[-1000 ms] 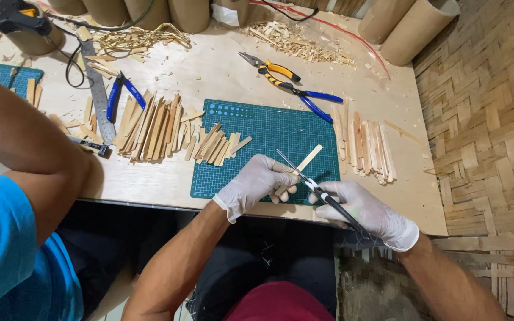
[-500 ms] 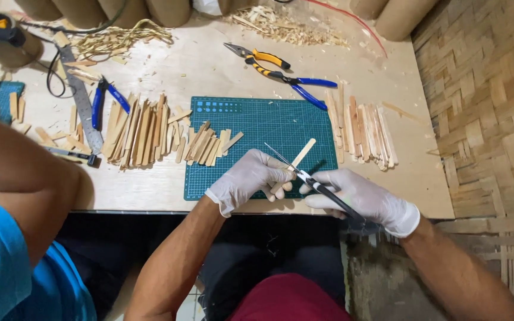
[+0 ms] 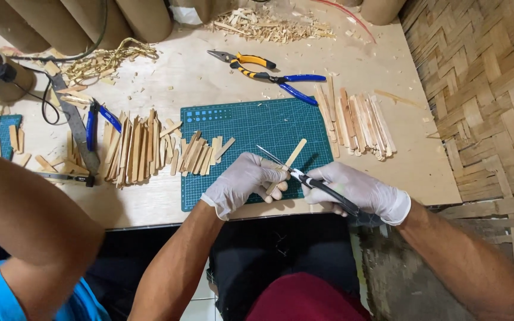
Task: The person repeatedly picks up thin wooden sticks and cuts them into shorter pieces using scissors. The cut pieces are placed on a green cutting mat on the table. The person also occasionally picks up and repositions sticks from a pile on the right side of the table.
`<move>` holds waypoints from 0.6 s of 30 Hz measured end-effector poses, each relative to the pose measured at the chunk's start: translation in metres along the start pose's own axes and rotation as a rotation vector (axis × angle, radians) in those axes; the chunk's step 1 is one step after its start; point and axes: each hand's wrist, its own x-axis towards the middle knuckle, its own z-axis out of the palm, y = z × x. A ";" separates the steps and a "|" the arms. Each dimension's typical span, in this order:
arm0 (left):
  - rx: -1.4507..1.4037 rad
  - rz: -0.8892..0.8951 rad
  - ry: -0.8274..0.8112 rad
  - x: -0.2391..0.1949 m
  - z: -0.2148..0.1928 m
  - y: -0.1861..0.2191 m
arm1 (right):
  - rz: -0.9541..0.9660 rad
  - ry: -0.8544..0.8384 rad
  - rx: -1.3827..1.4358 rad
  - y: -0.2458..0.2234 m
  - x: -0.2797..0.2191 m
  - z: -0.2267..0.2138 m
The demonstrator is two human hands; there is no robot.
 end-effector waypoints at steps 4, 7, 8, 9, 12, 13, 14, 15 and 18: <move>0.003 -0.018 0.014 0.001 0.000 0.001 | 0.098 0.041 -0.054 -0.006 -0.003 -0.002; 0.015 -0.029 0.019 0.001 0.001 0.003 | 0.128 0.030 -0.035 -0.003 -0.004 -0.004; 0.020 -0.033 0.026 0.001 0.001 0.003 | 0.134 0.039 -0.034 -0.006 -0.007 -0.003; 0.024 -0.033 0.037 0.001 0.000 0.003 | 0.137 0.047 -0.036 -0.010 -0.008 -0.002; 0.037 0.081 0.089 -0.006 0.001 -0.007 | 0.092 0.153 -0.219 -0.009 0.000 -0.020; 0.043 0.086 0.097 -0.013 0.003 -0.008 | 0.082 0.150 -0.219 -0.012 0.002 -0.018; 0.039 0.218 0.162 -0.019 0.005 -0.008 | 0.091 0.300 -0.462 -0.015 0.004 -0.015; 0.037 0.348 0.224 -0.025 0.008 -0.009 | 0.099 0.454 -0.700 -0.017 0.006 -0.013; 0.180 0.725 0.415 -0.023 -0.008 -0.019 | 0.095 0.460 -0.910 -0.001 0.030 -0.010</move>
